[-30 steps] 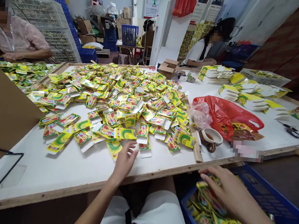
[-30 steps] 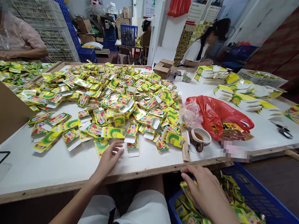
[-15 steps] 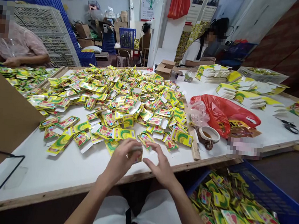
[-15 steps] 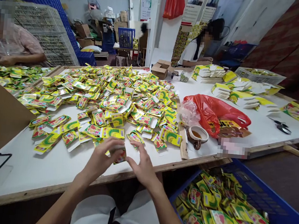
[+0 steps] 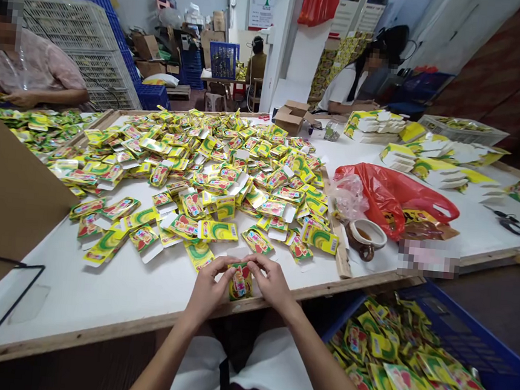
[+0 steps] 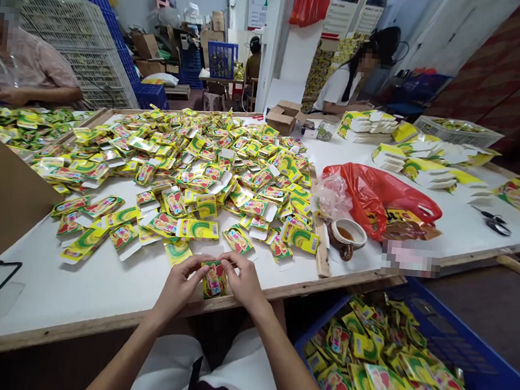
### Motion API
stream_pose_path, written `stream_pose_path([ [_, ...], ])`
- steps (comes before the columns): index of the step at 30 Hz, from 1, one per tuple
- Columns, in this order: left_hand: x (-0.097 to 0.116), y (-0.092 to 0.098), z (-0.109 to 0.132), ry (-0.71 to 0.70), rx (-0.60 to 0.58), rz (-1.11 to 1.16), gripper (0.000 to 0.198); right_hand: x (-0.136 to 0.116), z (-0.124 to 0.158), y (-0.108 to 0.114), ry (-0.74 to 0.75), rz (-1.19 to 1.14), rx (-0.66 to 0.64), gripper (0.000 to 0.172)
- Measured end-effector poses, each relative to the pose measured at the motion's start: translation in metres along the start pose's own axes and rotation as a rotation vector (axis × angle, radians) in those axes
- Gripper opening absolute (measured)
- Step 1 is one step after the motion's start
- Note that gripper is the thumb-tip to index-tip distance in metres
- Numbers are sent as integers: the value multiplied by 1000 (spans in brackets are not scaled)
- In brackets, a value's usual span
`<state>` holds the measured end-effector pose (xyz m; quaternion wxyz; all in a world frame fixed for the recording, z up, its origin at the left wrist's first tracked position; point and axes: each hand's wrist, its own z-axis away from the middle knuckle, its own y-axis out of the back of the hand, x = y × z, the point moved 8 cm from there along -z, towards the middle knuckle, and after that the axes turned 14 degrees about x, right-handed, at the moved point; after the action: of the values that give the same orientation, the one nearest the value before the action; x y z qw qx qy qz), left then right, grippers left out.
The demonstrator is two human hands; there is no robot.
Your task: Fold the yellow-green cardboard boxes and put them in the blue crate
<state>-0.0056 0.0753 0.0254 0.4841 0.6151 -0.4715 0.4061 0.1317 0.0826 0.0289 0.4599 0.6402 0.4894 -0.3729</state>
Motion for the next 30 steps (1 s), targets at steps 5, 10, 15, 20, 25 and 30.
stream_pose_path([
  [5, 2, 3, 2, -43, 147, 57, 21, 0, -7, 5, 7, -66, 115, 16],
  [10, 10, 1, 9, -87, 153, 4, 14, -15, 2, 3, 93, -45, 71, 11],
  [15, 12, 4, 6, -15, 182, -5, 14, -20, 0, 7, 69, 2, 124, 10],
  [20, 9, 4, 1, 36, 224, 5, 14, -16, -8, 3, 27, 58, 102, 11],
  [25, 0, 3, 8, 32, 203, 73, 15, -13, 1, 7, 34, -17, 84, 12],
  [30, 4, 6, 15, -96, 184, 50, 14, -8, 9, 2, 76, -55, 109, 11],
])
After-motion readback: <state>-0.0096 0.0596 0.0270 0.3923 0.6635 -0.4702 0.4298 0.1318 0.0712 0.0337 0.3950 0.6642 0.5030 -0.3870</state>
